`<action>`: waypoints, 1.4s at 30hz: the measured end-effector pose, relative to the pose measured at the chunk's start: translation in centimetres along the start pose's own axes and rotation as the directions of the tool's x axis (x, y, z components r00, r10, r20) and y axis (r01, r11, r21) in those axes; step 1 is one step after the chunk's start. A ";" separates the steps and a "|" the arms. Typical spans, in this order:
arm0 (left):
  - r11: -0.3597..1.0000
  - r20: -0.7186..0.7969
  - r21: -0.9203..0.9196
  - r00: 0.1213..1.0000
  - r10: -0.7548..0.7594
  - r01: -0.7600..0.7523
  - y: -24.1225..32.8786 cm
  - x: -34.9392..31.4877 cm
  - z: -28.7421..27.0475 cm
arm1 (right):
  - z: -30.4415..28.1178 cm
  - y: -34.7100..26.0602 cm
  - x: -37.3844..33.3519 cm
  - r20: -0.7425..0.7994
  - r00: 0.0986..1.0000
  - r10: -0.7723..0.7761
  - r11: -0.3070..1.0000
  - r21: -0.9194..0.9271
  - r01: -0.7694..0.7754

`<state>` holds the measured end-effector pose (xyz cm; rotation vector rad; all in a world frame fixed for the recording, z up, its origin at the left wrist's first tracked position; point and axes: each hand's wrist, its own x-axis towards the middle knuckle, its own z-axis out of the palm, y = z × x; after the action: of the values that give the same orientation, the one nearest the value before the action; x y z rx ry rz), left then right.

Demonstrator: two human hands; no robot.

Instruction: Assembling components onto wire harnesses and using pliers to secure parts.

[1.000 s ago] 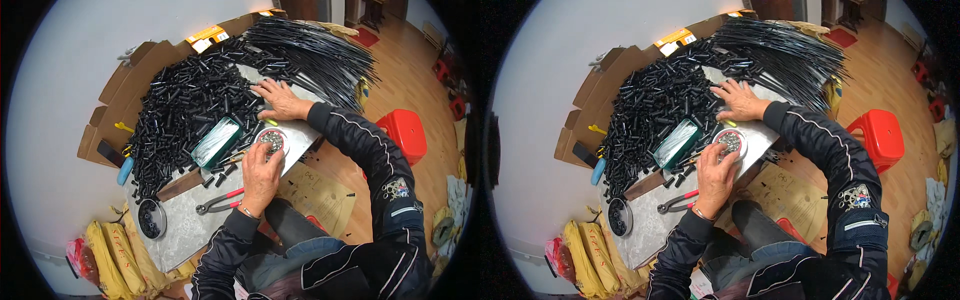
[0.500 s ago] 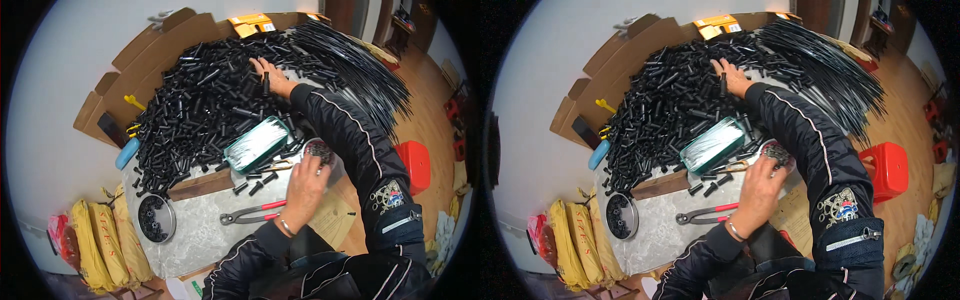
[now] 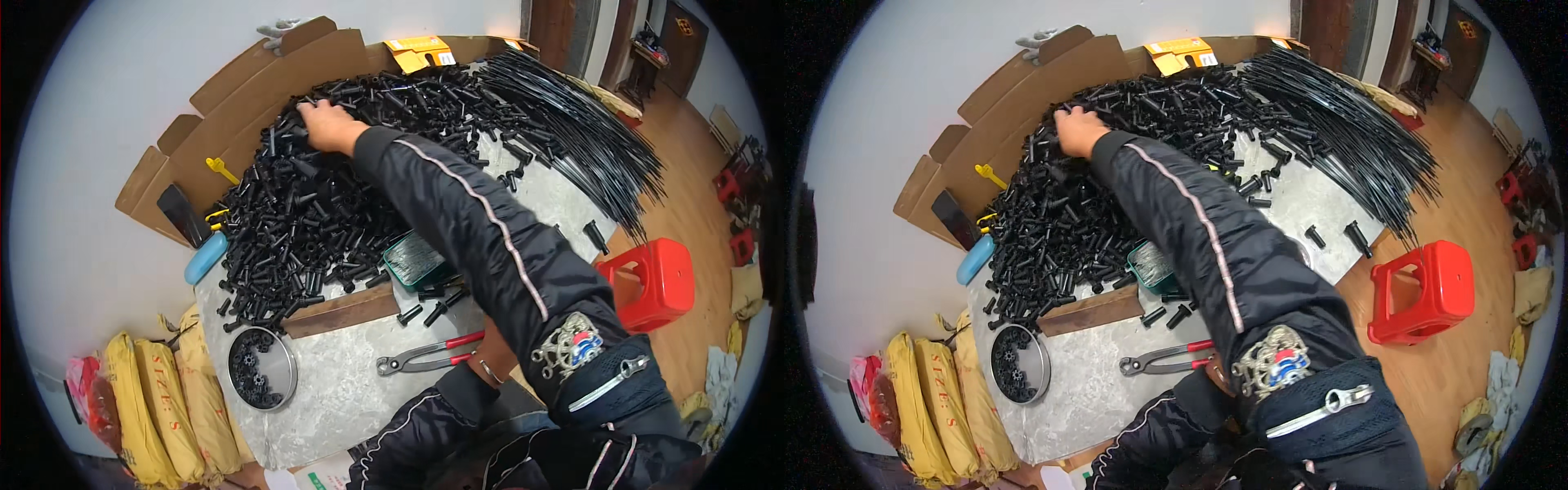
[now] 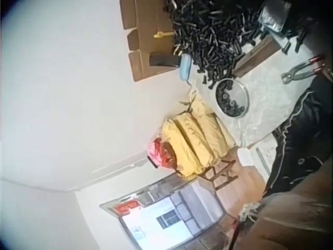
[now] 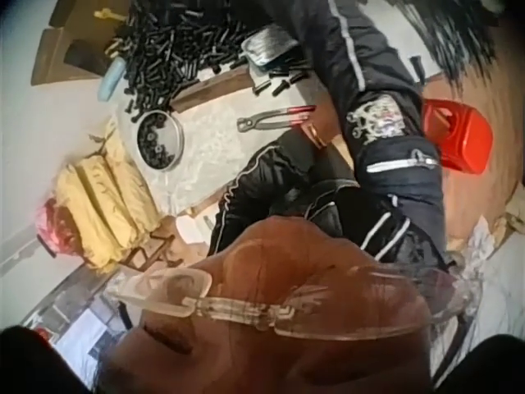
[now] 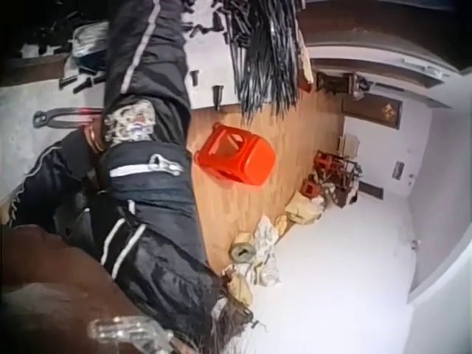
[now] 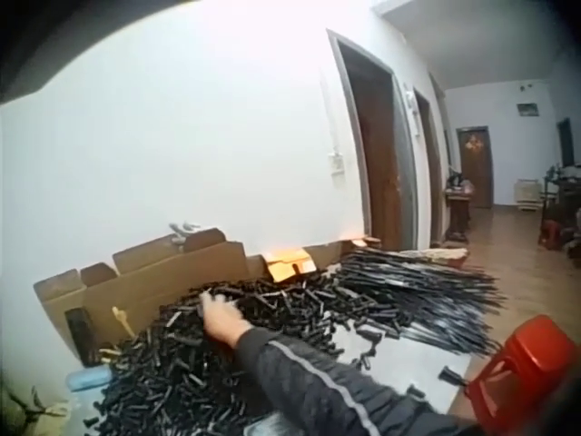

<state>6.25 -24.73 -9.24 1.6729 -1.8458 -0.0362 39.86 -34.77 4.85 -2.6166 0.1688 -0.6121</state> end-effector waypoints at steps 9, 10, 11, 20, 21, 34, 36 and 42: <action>0.985 -0.261 -0.081 0.950 -0.169 0.152 1.2 2.3 -5.7 | -13.1 1.6 -6.5 0.188 0.972 -0.140 0.943 -0.274 0.188; 0.984 -0.300 -0.078 0.938 -0.175 0.159 1.1 2.0 -5.9 | -15.2 1.8 -9.2 0.231 0.971 -0.065 0.936 -0.323 0.139; 0.984 -0.336 -0.078 0.925 -0.177 0.160 1.0 1.9 -5.6 | -17.2 2.4 -12.3 0.267 0.963 0.018 0.922 -0.376 0.087; 0.988 -0.299 -0.098 0.943 -0.145 0.121 1.2 2.0 -5.9 | -15.6 14.5 -26.3 0.221 0.862 0.456 0.860 -0.359 -0.363; 0.990 -0.299 -0.105 0.947 -0.120 0.093 1.8 2.5 -5.7 | -14.3 17.9 -26.0 0.070 0.937 0.341 0.916 -0.250 -0.314; 0.979 -0.253 -0.107 0.948 -0.194 0.172 1.6 2.6 -6.4 | -14.7 23.5 -16.9 -0.294 0.689 0.663 0.602 -0.338 -0.724; 0.975 -0.229 -0.115 0.950 -0.215 0.192 1.6 2.6 -6.7 | -13.1 23.4 -15.4 -0.364 0.726 0.584 0.657 -0.314 -0.686; 0.962 -0.159 -0.126 0.952 -0.261 0.243 1.4 2.6 -6.4 | -9.1 25.6 -7.5 -0.307 0.830 0.466 0.822 -0.197 -0.534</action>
<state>8.03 -24.38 -2.45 1.7691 -1.4686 -0.0905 28.68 -59.62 -2.30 -2.5679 1.0643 -0.7536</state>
